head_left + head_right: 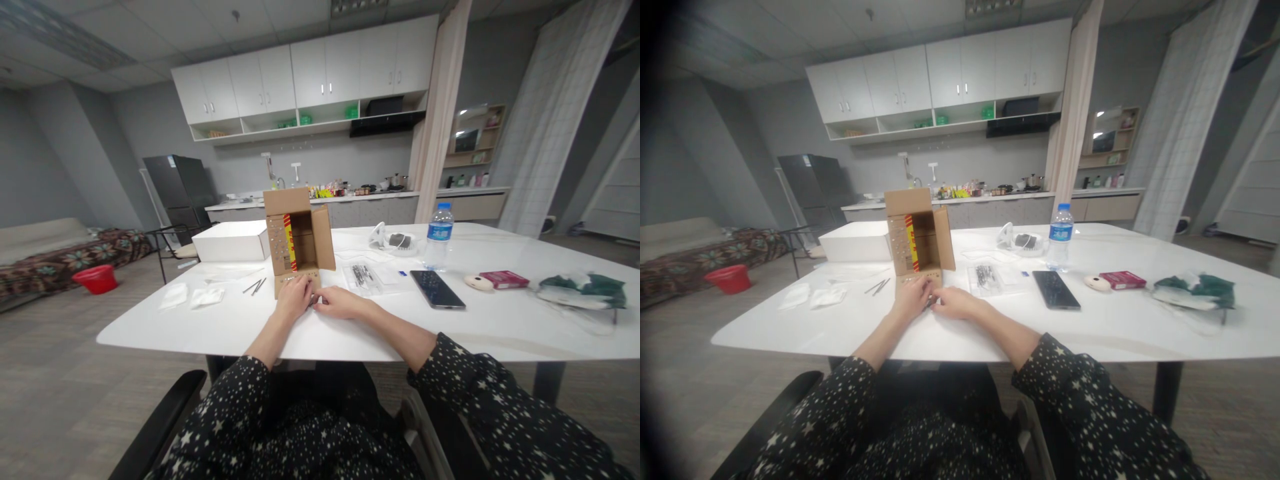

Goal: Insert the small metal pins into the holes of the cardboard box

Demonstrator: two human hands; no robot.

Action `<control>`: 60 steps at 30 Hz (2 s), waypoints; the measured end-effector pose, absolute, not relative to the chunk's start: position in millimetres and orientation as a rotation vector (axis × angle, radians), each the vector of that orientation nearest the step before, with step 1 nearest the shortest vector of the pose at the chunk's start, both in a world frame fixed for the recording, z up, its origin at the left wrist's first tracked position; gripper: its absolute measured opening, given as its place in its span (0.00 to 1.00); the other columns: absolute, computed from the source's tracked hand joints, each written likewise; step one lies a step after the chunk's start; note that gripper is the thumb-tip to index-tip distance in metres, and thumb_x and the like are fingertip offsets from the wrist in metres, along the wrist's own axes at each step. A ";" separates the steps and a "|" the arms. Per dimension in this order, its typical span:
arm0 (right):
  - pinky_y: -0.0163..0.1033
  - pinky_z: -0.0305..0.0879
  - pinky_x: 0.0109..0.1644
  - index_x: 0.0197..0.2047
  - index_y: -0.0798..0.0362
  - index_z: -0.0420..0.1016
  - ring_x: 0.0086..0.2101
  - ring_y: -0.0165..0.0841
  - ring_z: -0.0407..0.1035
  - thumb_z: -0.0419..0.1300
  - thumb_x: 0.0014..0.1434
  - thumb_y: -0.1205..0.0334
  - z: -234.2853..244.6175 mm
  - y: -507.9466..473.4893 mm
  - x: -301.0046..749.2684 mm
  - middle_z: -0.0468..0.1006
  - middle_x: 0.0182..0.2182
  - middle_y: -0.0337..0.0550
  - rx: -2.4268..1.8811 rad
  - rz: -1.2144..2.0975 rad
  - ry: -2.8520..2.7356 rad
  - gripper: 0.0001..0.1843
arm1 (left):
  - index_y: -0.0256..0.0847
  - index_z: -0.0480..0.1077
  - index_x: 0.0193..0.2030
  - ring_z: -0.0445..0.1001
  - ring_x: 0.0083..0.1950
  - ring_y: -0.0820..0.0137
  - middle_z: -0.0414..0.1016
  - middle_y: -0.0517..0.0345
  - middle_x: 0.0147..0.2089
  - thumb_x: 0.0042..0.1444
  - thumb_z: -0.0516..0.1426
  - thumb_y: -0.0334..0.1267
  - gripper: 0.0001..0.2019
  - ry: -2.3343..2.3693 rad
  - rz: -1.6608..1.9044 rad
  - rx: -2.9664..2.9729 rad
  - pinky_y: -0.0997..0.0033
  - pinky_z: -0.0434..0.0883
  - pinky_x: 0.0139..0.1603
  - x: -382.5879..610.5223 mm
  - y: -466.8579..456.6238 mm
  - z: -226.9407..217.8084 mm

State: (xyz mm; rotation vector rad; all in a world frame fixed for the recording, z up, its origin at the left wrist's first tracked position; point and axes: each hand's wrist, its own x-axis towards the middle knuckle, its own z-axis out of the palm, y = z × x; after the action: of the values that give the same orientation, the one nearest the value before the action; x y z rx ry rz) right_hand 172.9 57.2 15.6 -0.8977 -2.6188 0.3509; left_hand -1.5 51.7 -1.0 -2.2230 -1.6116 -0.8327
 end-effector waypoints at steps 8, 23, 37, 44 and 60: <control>0.34 0.58 0.36 0.44 0.54 0.76 0.34 0.35 0.71 0.56 0.59 0.60 16.4 56.1 173.3 0.79 0.32 0.46 -0.926 0.379 -2.624 0.13 | 0.41 0.68 0.44 0.73 0.48 0.60 0.75 0.48 0.46 0.63 0.47 0.34 0.09 -1.641 -0.706 -2.272 0.62 0.65 0.47 -1.4 58.0 -9.5; 0.34 0.57 0.34 0.42 0.56 0.75 0.32 0.34 0.70 0.56 0.59 0.62 17.5 54.8 172.4 0.79 0.33 0.46 -0.890 0.368 -2.609 0.11 | 0.42 0.68 0.45 0.73 0.49 0.63 0.77 0.52 0.45 0.64 0.46 0.35 0.11 -1.607 -0.773 -2.358 0.64 0.66 0.50 -0.6 55.8 -7.6; 0.34 0.57 0.34 0.41 0.56 0.76 0.31 0.33 0.69 0.57 0.58 0.64 19.5 52.5 172.5 0.78 0.32 0.45 -0.897 0.399 -2.601 0.10 | 0.41 0.69 0.42 0.73 0.45 0.62 0.76 0.51 0.41 0.63 0.46 0.34 0.12 -1.659 -0.705 -2.349 0.65 0.67 0.44 -0.6 57.5 -8.5; 0.34 0.56 0.33 0.41 0.56 0.76 0.30 0.32 0.68 0.56 0.58 0.63 18.0 53.5 171.7 0.78 0.32 0.45 -0.881 0.383 -2.605 0.10 | 0.41 0.70 0.41 0.73 0.45 0.62 0.76 0.51 0.41 0.61 0.47 0.33 0.11 -1.682 -0.713 -2.355 0.66 0.67 0.44 0.7 57.1 -6.8; 0.33 0.57 0.32 0.40 0.57 0.75 0.30 0.32 0.68 0.56 0.58 0.62 17.3 53.7 172.2 0.78 0.31 0.45 -0.875 0.394 -2.596 0.10 | 0.41 0.70 0.41 0.73 0.44 0.62 0.76 0.51 0.40 0.61 0.47 0.34 0.10 -1.709 -0.705 -2.344 0.66 0.67 0.43 2.7 54.9 -4.5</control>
State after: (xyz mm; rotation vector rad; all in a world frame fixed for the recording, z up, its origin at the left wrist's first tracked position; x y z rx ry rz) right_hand 172.2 53.7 17.3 -0.8755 -2.5959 0.3935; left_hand 2.7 54.9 -4.5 -2.3436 -1.7094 -0.7054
